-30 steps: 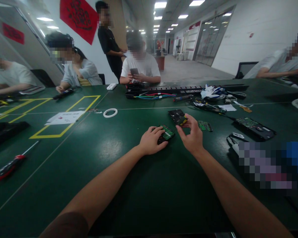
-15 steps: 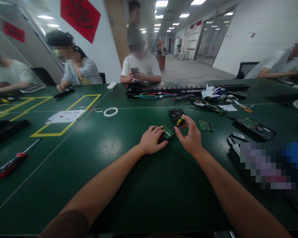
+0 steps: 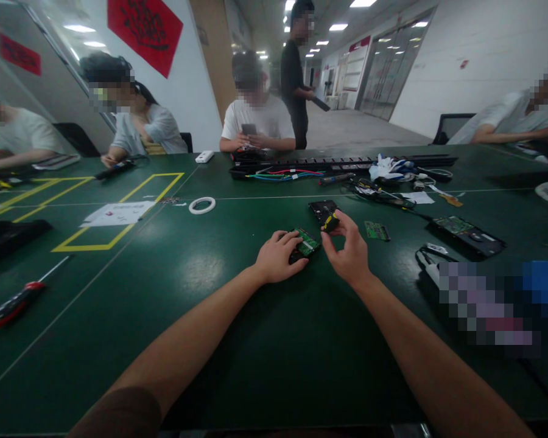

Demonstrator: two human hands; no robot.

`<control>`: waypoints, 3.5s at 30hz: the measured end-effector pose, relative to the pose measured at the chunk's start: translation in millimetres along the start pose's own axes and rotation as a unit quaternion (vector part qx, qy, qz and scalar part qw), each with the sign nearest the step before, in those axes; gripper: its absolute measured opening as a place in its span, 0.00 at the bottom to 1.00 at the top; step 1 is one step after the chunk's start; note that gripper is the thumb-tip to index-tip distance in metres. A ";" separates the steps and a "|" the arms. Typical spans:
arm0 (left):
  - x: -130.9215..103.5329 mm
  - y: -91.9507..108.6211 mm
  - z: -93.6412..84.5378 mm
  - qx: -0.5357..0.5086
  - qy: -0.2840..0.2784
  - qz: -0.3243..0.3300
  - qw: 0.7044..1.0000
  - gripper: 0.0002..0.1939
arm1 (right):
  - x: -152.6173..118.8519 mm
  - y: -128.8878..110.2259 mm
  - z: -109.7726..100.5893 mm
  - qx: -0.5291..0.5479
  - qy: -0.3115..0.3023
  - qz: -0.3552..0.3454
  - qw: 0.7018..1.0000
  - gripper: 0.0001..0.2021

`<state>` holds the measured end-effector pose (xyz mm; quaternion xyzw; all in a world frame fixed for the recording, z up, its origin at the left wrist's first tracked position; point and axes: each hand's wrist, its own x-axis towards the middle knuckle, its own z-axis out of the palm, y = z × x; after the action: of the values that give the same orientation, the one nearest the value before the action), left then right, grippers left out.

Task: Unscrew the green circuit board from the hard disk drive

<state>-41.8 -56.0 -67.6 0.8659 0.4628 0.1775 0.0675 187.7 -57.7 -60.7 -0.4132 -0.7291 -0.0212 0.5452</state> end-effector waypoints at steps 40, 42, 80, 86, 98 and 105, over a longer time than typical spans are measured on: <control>-1.0 -0.3 -1.6 0.003 0.010 0.009 1.000 0.34 | 1.2 6.1 1.9 0.022 0.035 0.020 0.999 0.33; -0.7 -0.3 -0.9 0.009 0.014 0.011 1.000 0.34 | 1.1 6.4 2.0 0.026 0.039 0.025 0.999 0.33; -0.3 -1.4 2.5 0.005 0.014 0.008 1.000 0.34 | 1.2 1.6 0.5 -0.019 0.068 0.006 0.997 0.30; -0.2 0.0 -0.1 0.007 0.011 0.007 1.000 0.35 | 2.4 3.9 -1.2 -0.024 0.049 -0.011 0.998 0.30; -0.3 -1.0 1.7 0.005 0.006 0.003 1.000 0.34 | 3.8 2.8 -3.1 -0.017 0.052 -0.013 0.998 0.29; 0.0 -1.4 2.3 0.006 0.013 0.008 1.000 0.34 | 3.1 2.7 -2.4 -0.005 0.047 -0.005 0.999 0.29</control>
<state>-42.0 -55.2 -70.1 0.8676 0.4576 0.1868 0.0546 191.1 -55.3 -58.4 -0.4111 -0.7045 -0.0470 0.5767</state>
